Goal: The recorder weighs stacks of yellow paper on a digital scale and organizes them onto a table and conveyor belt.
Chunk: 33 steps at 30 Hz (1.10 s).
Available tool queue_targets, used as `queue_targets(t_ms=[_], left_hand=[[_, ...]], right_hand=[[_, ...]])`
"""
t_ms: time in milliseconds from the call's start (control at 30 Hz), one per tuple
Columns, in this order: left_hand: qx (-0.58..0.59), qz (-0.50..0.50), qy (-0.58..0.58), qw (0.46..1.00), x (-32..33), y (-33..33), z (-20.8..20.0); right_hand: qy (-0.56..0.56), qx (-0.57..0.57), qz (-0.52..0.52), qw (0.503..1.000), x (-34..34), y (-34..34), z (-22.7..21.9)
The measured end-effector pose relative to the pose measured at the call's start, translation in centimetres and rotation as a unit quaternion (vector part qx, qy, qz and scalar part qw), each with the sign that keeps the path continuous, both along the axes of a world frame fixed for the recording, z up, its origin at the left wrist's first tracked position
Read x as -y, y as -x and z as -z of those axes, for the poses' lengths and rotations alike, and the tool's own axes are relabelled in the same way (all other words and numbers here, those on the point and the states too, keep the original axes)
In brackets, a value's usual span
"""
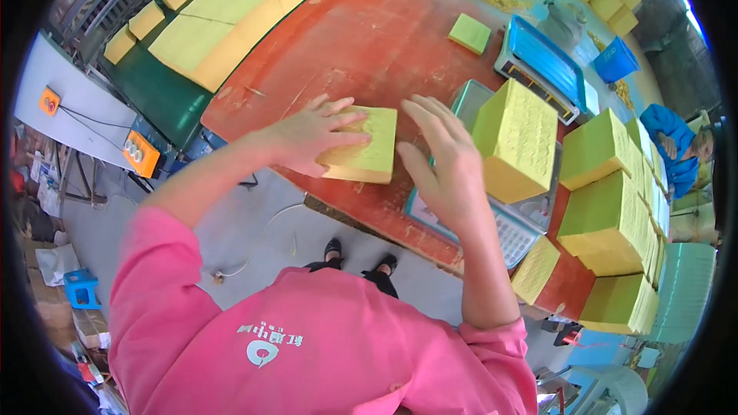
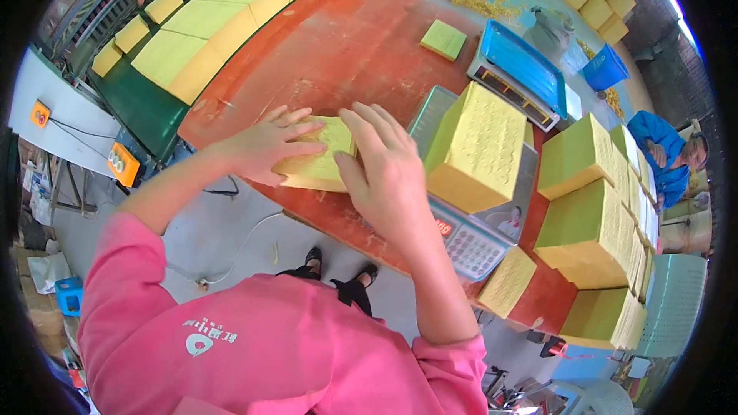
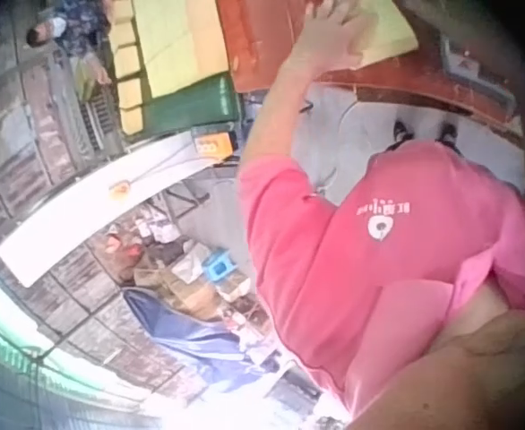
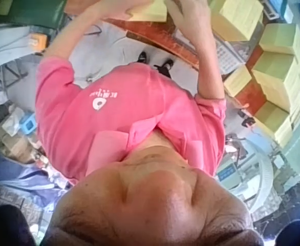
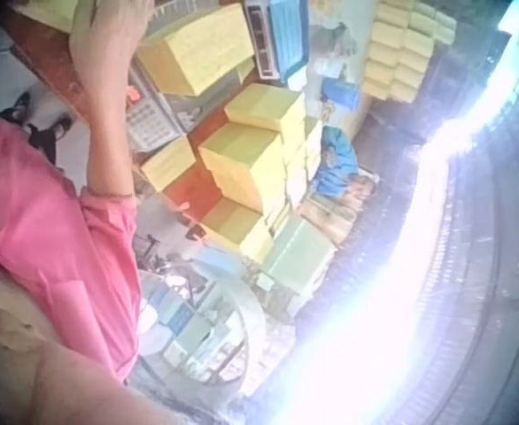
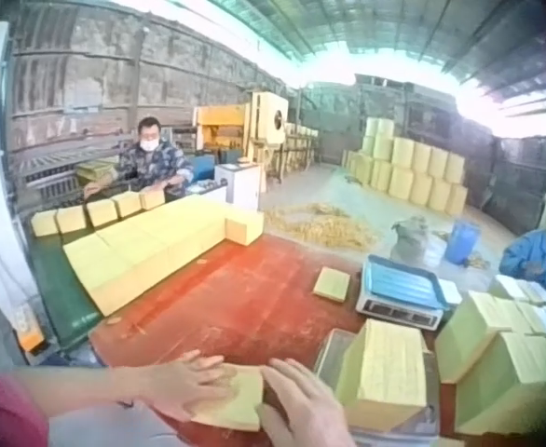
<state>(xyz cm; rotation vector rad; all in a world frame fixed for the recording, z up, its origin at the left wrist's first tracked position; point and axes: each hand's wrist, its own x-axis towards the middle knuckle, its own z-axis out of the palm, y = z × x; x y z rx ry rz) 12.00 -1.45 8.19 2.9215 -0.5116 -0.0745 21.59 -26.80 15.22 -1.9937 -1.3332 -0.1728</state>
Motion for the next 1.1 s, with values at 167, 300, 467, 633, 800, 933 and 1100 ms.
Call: queue_targets(t_ms=[167, 300, 467, 633, 800, 933, 1100], left_hand=[[0.106, -0.065, 0.063, 0.99, -2.8, 5.6, -0.3], [0.137, -0.431, 0.573, 0.684, -1.4, 13.0, 8.7], [-0.041, -0.449, 0.841, 0.301, 3.2, 15.7, 12.1], [-0.034, -0.329, 0.884, 0.332, 3.0, 15.0, 13.3], [-0.062, -0.337, 0.796, 0.5, 4.6, 15.0, 7.4], [-0.096, -0.36, 0.811, 0.452, 4.7, 14.8, 7.4], [-0.05, -0.221, 0.732, 0.642, 7.6, 12.6, -1.6]], right_hand=[[0.036, -0.185, 0.013, 0.982, -6.6, -1.5, 8.3], [0.13, -0.172, 0.03, 0.976, -7.5, 0.0, 10.6], [0.129, -0.2, 0.043, 0.97, -6.2, 6.6, 10.3], [0.059, -0.18, 0.099, 0.977, -5.4, 10.9, 12.0], [0.059, -0.272, 0.135, 0.951, -3.7, 11.6, 11.3], [-0.009, -0.509, 0.104, 0.854, -0.3, 10.2, 11.4], [-0.072, -0.588, 0.086, 0.801, 4.7, 9.0, 8.1]])
